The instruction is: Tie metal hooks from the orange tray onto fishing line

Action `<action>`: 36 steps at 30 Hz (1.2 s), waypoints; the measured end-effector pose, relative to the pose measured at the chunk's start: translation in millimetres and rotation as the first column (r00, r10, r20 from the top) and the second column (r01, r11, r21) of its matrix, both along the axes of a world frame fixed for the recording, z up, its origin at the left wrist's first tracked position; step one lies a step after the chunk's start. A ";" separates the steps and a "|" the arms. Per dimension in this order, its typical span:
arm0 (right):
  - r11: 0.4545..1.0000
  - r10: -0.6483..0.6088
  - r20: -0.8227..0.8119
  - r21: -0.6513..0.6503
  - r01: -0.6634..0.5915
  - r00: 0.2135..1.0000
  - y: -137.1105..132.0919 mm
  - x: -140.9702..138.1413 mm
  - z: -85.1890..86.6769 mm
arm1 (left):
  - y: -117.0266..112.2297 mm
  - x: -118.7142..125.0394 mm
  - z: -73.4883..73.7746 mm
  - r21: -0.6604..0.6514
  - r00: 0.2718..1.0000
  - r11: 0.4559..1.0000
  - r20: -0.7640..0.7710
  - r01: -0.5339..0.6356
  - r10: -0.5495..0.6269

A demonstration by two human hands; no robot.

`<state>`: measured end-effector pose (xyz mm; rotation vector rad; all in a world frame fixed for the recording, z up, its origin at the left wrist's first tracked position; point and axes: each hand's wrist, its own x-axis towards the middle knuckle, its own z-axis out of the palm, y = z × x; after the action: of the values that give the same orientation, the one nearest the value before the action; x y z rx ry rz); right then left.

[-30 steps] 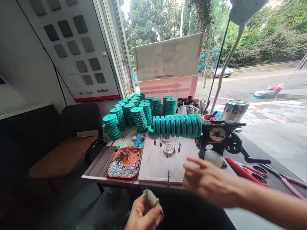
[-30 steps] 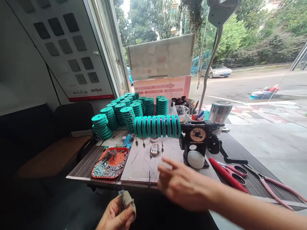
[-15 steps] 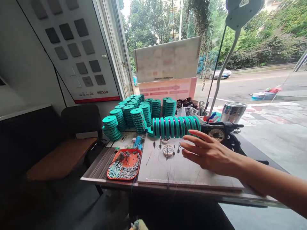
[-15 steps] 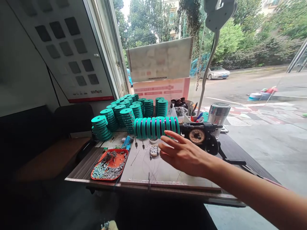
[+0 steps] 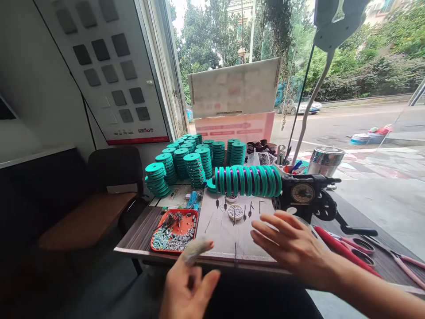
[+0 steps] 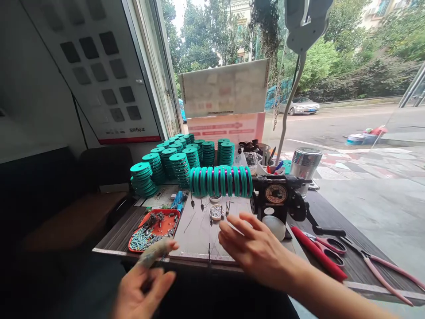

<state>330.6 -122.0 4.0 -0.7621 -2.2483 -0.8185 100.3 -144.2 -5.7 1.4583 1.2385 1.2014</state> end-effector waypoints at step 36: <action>0.999 0.046 0.173 0.008 -0.048 0.984 16.9 8.5 22.1 | 2.9 27.9 -44.1 -0.361 0.861 0.817 0.418 0.450 -0.290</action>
<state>339.1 -105.1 26.1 -0.6515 -2.4026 -0.9052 128.2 -141.2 -49.9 1.0252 0.8523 0.7851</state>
